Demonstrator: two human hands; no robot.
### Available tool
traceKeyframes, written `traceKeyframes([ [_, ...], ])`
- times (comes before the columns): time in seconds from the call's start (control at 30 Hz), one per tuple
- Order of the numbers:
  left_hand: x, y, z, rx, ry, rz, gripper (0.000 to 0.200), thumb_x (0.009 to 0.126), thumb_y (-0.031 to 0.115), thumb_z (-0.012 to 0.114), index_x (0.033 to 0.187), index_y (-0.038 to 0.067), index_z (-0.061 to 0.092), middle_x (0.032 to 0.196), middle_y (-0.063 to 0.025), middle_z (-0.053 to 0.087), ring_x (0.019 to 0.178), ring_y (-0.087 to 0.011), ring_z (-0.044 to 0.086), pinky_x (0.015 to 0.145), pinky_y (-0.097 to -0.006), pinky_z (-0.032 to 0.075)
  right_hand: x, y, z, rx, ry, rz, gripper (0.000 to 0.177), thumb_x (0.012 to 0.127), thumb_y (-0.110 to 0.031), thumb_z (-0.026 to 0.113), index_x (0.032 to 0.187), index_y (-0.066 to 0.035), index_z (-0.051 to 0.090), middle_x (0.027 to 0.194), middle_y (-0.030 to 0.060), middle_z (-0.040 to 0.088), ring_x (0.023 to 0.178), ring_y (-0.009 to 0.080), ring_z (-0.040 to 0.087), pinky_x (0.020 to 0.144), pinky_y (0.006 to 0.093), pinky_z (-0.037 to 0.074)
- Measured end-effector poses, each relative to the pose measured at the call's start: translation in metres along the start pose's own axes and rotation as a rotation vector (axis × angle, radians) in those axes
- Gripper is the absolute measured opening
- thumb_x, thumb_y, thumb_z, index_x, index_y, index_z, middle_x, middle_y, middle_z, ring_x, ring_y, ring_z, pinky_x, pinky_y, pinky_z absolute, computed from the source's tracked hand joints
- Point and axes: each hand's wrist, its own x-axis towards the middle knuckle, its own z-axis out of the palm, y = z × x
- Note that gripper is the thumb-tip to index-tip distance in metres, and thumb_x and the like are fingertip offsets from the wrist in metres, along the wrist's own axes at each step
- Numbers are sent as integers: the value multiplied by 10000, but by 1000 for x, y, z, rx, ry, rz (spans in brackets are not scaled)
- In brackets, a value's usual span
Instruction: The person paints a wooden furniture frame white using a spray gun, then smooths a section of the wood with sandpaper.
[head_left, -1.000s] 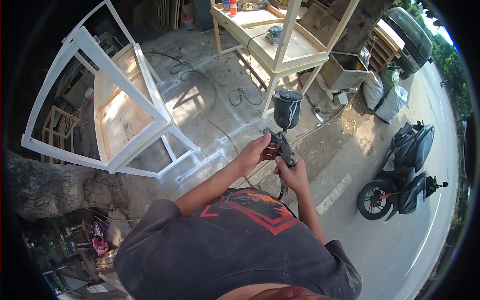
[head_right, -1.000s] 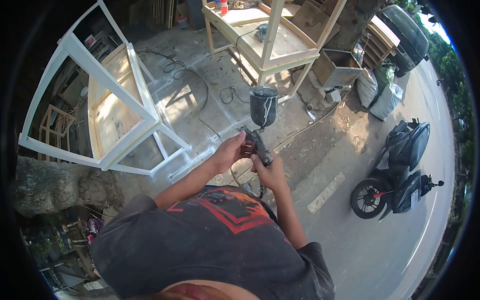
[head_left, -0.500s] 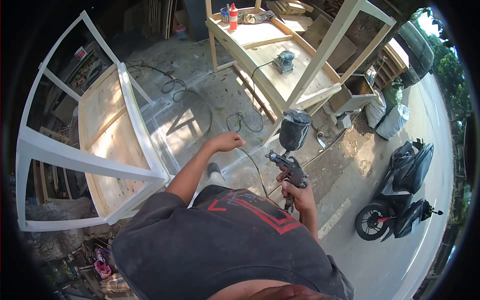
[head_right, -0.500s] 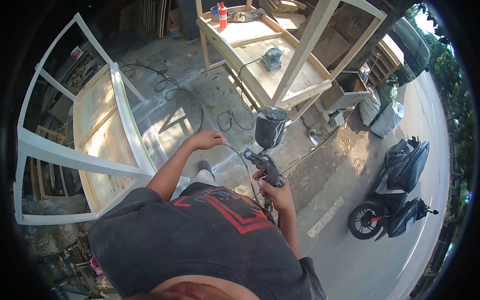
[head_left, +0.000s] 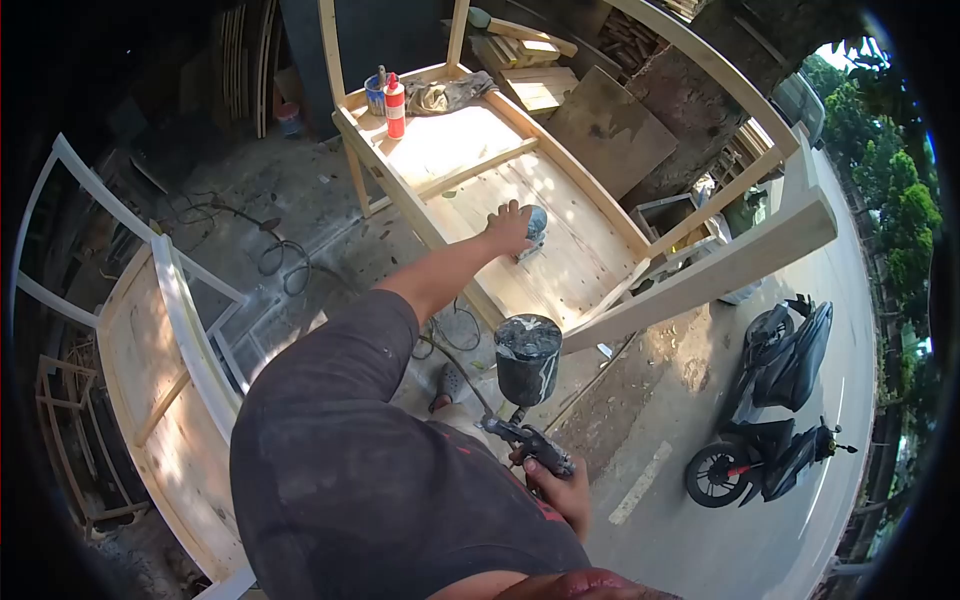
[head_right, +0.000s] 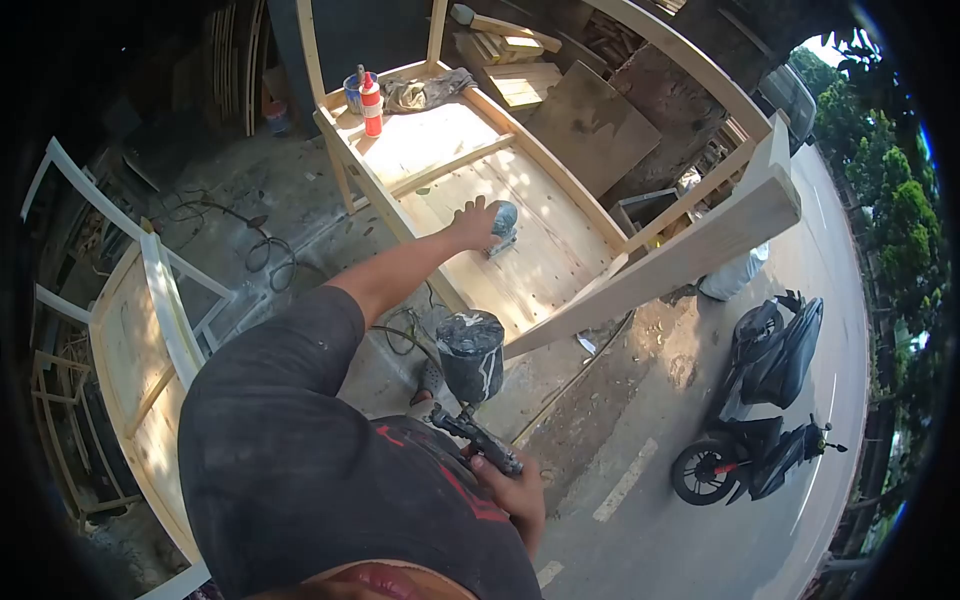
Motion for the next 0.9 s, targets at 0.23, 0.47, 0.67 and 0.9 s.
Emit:
traceKeyframes([
  [0.23, 78, -11, 24, -12, -152, 172, 756, 808, 274, 784, 1490, 205, 465, 1352, -265, 459, 1216, -485, 550, 925, -514, 579, 125, -75, 10, -32, -50, -27, 368, 886, -291, 791, 1090, 13, 751, 777, 23, 679, 619, 76, 564, 529, 247, 408],
  [0.47, -22, -102, -113, -290, 79, 262, 690, 778, 272, 833, 1387, 208, 516, 1165, -204, 477, 1127, -428, 556, 905, -516, 546, 197, -141, 42, 106, -152, -151, 737, 801, -333, 862, 1348, 56, 559, 913, 204, 710, 585, 120, 583, 525, 271, 448],
  [0.67, -164, -311, -239, -211, 88, 143, 706, 756, 290, 864, 1377, 250, 531, 1191, -149, 479, 1167, -363, 545, 945, -502, 521, 308, -187, 160, 103, -307, -238, 747, 795, -375, 866, 1308, 72, 560, 938, 184, 703, 552, 110, 582, 487, 245, 454],
  [0.9, -284, -560, -332, 12, 101, -374, 677, 762, 254, 838, 1376, 285, 556, 1277, -134, 490, 1255, -351, 541, 983, -494, 524, 427, -261, 407, 18, -429, -430, 791, 826, -337, 829, 1378, 130, 510, 1031, 184, 687, 540, 118, 575, 472, 252, 444],
])
